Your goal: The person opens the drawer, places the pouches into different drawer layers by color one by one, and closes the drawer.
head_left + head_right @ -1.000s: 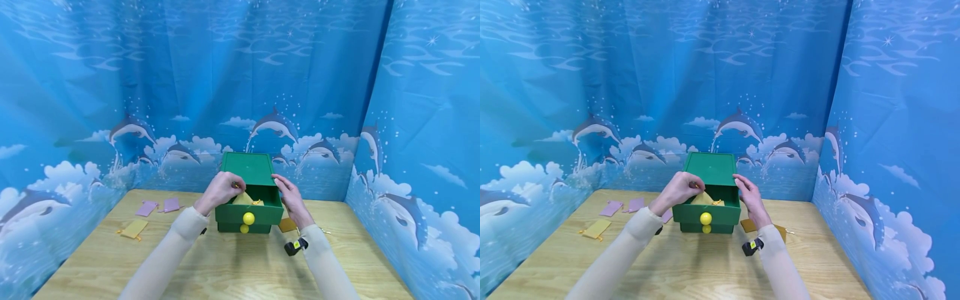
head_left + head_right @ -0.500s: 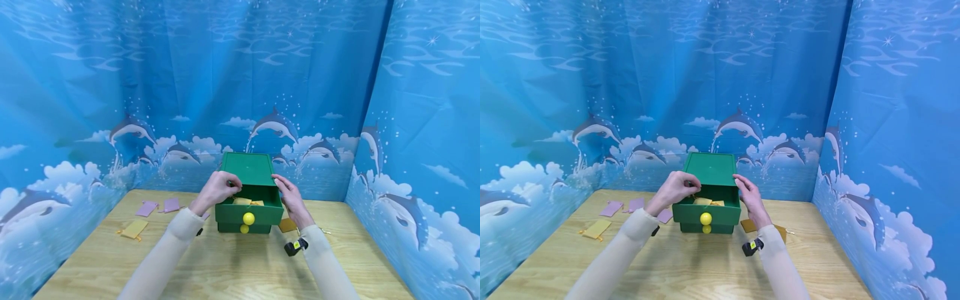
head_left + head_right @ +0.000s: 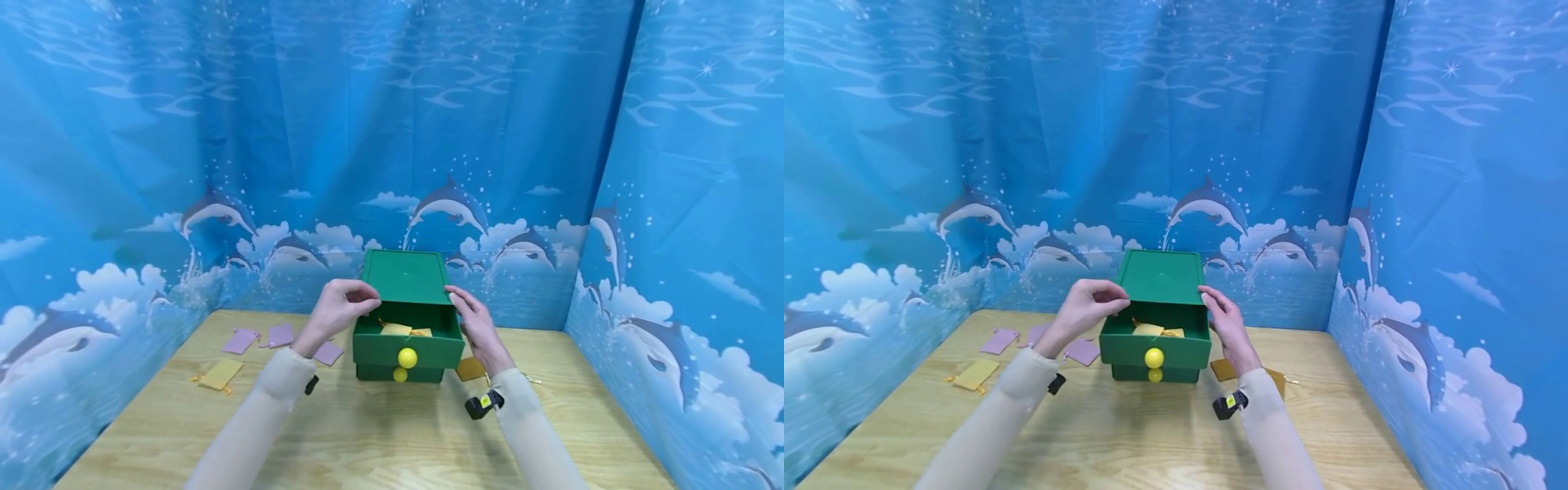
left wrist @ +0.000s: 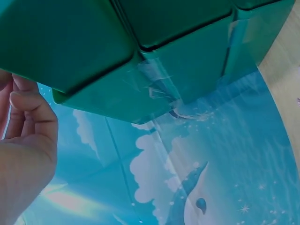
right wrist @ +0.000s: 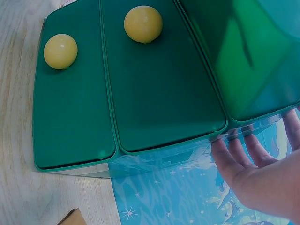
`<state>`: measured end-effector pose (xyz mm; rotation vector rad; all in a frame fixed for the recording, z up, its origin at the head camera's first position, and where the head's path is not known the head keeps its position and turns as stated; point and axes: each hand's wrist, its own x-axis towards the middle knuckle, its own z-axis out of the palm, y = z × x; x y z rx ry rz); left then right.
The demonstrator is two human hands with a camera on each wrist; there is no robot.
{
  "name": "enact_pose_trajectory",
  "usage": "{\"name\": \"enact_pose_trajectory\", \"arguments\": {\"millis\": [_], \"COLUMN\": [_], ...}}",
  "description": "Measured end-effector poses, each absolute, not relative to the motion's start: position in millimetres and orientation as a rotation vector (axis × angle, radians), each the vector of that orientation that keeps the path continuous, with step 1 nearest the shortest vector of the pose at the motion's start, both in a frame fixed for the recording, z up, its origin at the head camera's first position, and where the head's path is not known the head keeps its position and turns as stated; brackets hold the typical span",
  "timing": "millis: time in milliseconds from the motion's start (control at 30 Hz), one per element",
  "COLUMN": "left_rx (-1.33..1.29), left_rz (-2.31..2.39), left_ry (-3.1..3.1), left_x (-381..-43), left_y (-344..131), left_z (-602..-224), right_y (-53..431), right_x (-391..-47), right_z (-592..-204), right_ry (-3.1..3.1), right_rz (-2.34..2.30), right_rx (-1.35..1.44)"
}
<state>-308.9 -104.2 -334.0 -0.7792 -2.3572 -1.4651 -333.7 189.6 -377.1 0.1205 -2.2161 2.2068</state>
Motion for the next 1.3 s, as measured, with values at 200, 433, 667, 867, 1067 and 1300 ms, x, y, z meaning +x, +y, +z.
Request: {"name": "enact_pose_trajectory", "arguments": {"millis": [200,433,667,867,1067,1300], "left_rx": [-0.741,-0.735,-0.667,-0.569,-0.438,-0.281], "left_rz": [-1.448,-1.537,-1.650,-1.719,-1.739,-1.808], "left_ry": [-2.350,-2.312,-2.326,-2.361,-2.407,-2.412], "left_x": [-308,-309,-308,-305,-303,-310], "left_y": [-112,-129,-148,-166,-183,-200], "left_z": [-340,-348,-361,-377,-393,-415], "right_y": [191,190,188,184,185,190], "right_x": [-332,-334,-334,-336,-336,-332], "right_z": [-377,-377,-376,-375,-375,-375], "right_ry": [-2.219,-2.233,-2.230,-2.254,-2.246,-2.231], "right_rz": [2.203,2.193,2.198,2.178,2.197,2.217], "right_rx": [0.115,0.124,0.154,0.179,0.169,0.172]}}
